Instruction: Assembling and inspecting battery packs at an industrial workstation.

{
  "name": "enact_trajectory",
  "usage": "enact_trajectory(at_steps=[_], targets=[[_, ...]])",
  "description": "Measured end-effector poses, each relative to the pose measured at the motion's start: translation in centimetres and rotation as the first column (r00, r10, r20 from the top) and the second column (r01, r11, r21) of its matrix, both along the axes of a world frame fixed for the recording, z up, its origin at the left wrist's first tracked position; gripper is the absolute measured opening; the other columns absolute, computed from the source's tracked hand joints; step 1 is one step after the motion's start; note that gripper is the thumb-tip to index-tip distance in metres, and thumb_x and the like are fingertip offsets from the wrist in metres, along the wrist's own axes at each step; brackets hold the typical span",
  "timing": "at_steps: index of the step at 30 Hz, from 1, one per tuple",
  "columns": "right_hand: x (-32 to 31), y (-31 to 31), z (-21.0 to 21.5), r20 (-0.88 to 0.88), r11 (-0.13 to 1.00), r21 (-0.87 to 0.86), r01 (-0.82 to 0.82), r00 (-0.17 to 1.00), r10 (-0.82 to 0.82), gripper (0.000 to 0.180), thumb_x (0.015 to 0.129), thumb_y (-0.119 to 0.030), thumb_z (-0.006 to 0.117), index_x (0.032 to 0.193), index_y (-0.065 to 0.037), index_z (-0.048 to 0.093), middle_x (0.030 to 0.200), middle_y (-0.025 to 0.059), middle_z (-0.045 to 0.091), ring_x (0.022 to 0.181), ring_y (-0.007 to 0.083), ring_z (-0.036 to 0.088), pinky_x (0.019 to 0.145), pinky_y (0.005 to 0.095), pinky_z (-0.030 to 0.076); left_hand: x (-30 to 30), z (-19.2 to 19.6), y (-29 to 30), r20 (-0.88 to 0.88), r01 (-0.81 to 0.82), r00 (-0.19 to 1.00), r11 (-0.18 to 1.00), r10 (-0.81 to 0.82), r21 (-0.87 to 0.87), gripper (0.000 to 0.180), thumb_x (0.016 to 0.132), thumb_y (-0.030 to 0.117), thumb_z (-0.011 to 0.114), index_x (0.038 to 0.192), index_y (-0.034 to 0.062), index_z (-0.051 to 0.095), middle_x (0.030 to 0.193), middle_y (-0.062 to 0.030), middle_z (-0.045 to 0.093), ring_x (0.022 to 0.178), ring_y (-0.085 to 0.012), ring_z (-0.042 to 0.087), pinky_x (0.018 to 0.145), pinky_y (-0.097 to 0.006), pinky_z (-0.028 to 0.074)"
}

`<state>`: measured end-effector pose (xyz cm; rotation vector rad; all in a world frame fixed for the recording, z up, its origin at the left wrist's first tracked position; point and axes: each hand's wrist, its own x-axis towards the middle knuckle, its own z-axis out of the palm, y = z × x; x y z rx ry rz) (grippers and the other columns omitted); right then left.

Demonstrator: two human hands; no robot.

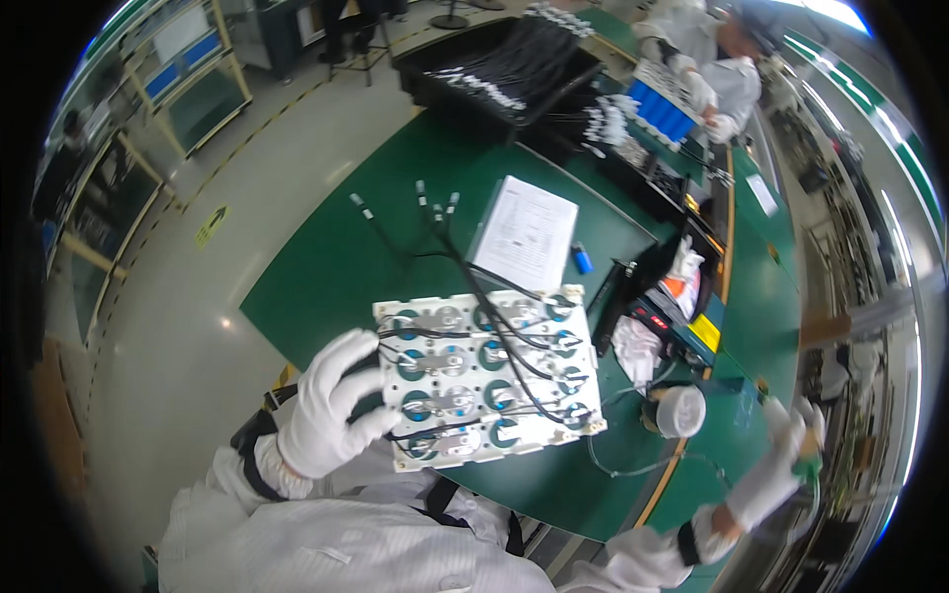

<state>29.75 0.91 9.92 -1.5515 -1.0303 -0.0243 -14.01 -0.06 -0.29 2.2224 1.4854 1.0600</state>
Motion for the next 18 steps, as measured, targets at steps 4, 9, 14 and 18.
enact_trajectory(at_steps=[4,9,14,18], targets=[[-7.8,-0.9,-0.6,0.007,0.926,0.2,-0.321,0.945,0.326,0.034,0.093,-0.029,0.059,0.11,-0.002,0.049,0.115,0.0123,0.054,0.102,0.0213,0.056,0.09,0.036,0.045,-0.3,-0.5,3.1,-0.044,-0.162,0.985,0.984,0.166,0.075,0.035,0.075,0.026,0.074,0.101,0.005,0.062,0.124,-0.0185,0.05,0.116,-0.0374,0.05,0.096,-0.044,0.043],[-16.6,2.8,-4.9,0.251,0.585,0.238,-0.775,0.631,0.734,0.04,0.073,-0.022,0.078,0.1,-0.012,0.05,0.093,0.0029,0.054,0.092,0.0231,0.054,0.081,0.0382,0.045,0.5,-1.7,5.7,-0.074,-0.185,0.979,0.982,0.188,0.042,0.027,0.07,0.024,0.076,0.078,0.0025,0.062,0.12,-0.016,0.054,0.113,-0.0335,0.053,0.091,-0.042,0.046],[-22.4,4.4,-6.9,0.237,0.367,0.21,-0.906,0.411,0.88,0.042,0.06,0.0,0.083,0.091,-0.013,0.058,0.084,0.0015,0.059,0.08,0.0218,0.059,0.074,0.0358,0.05,1.1,-2.5,4.9,0.122,-0.102,0.988,0.993,0.094,0.06,0.023,0.068,0.014,0.076,0.077,0.0018,0.059,0.12,-0.0175,0.054,0.112,-0.0357,0.053,0.091,-0.042,0.047],[-24.7,4.0,-8.8,0.226,0.339,0.094,-0.936,0.352,0.908,0.042,0.063,0.005,0.08,0.095,-0.011,0.058,0.091,0.0056,0.061,0.089,0.0241,0.062,0.079,0.0361,0.051,1.6,-3.2,4.4,0.251,-0.133,0.961,0.99,0.117,0.048,0.026,0.066,0.007,0.076,0.084,0.0018,0.057,0.125,-0.021,0.052,0.117,-0.0393,0.051,0.095,-0.044,0.046]])
